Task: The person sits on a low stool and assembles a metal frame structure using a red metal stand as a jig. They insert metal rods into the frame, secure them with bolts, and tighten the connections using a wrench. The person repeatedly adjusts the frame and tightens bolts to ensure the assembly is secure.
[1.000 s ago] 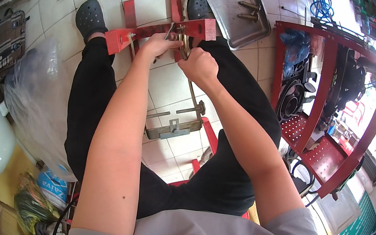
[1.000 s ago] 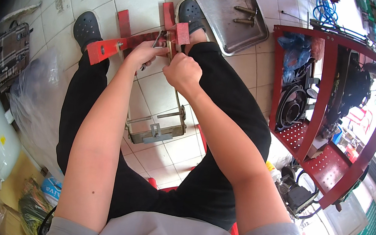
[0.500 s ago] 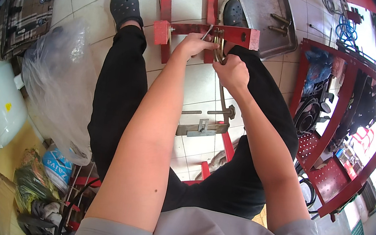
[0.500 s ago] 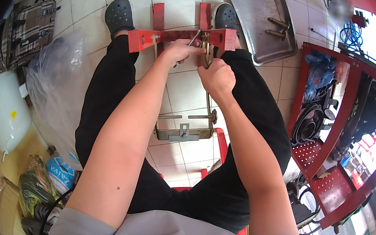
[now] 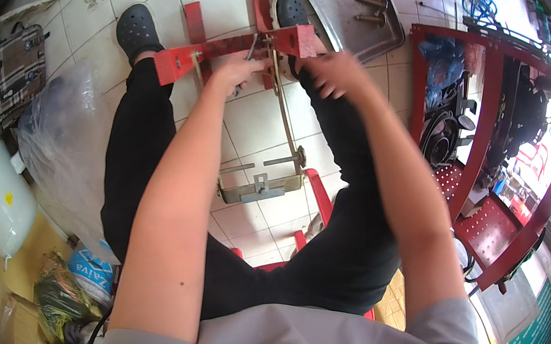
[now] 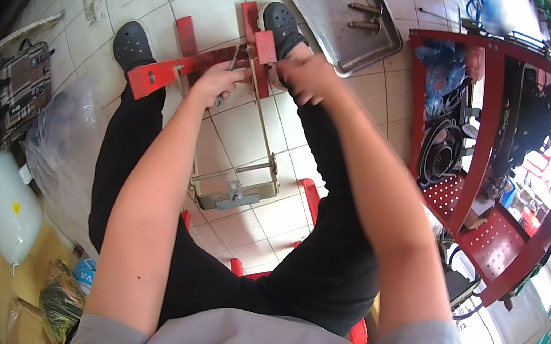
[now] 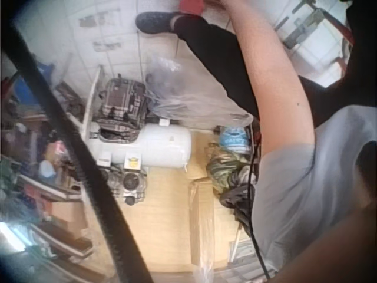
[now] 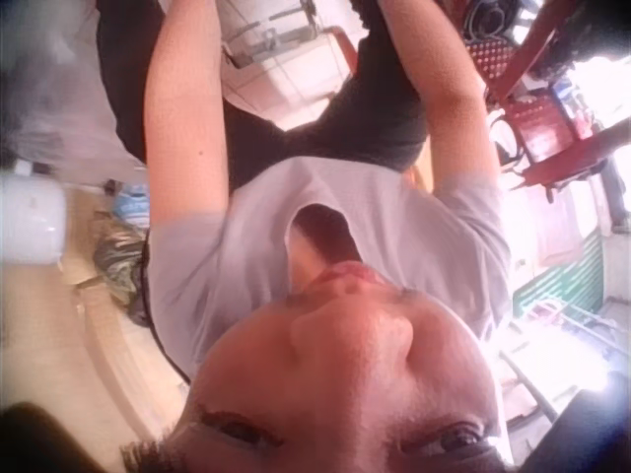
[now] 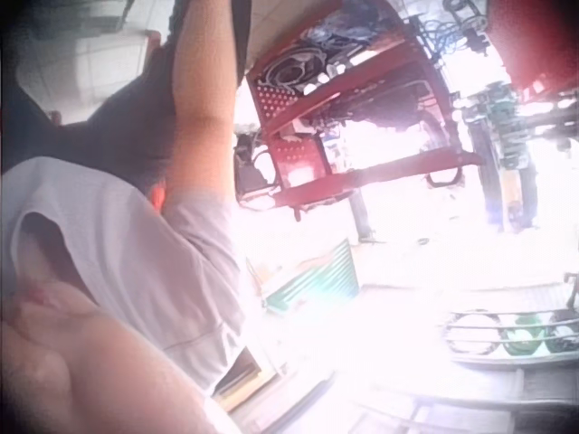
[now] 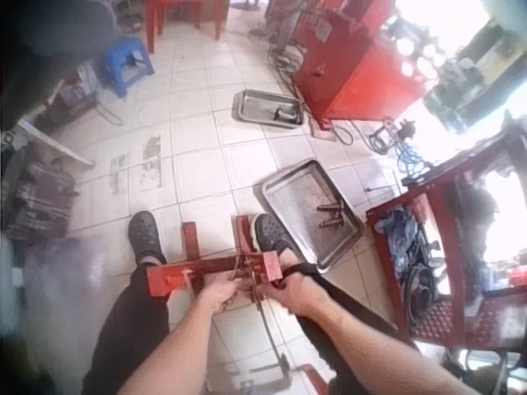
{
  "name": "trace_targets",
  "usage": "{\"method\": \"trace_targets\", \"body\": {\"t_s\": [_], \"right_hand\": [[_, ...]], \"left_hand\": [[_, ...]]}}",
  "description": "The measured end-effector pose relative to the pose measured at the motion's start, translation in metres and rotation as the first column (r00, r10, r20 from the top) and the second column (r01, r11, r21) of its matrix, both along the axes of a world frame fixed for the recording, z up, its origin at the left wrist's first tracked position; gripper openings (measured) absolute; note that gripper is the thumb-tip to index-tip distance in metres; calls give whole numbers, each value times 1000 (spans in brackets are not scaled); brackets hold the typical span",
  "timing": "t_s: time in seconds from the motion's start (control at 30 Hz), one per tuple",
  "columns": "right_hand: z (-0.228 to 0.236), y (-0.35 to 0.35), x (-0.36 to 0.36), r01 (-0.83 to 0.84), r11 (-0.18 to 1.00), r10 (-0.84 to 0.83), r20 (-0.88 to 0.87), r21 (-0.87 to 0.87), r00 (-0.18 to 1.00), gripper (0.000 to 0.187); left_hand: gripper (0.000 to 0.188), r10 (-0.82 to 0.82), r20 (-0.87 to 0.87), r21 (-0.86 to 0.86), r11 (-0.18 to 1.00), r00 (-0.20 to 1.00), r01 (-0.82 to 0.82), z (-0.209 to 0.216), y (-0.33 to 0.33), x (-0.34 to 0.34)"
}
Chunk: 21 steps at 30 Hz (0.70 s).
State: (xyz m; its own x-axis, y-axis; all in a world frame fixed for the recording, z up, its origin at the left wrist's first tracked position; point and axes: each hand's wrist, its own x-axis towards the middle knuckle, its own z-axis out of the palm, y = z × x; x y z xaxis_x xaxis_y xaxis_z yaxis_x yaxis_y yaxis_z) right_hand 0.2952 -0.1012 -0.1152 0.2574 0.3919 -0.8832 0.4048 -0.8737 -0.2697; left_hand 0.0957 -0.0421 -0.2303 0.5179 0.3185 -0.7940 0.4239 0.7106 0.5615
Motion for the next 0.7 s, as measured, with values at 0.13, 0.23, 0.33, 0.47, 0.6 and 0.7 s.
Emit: {"method": "trace_targets", "body": {"t_s": [0.13,0.23,0.33,0.47,0.6,0.7], "right_hand": [[-84,-25,152,-333,940,252,519,69,817,31],[-139,-41,171,-465,885,418,483,-24,769,30],[-170,-34,154,-619,745,652,462,-247,601,31],[-202,-35,144,-545,777,623,508,-314,595,34],[-217,-34,144,-627,718,688,446,-303,572,33],[-231,-38,154,-603,760,634,483,-243,604,31]], "left_hand": [[31,68,86,-110,992,994,-59,-1,-5,7],[34,136,70,-120,985,988,-127,-1,-10,4],[38,143,5,-114,983,990,-142,2,-13,0],[42,122,36,-143,983,992,-116,4,-11,-3],[40,160,-20,-132,978,987,-161,15,-11,5],[39,143,-37,-108,983,989,-147,22,-12,9]]}}
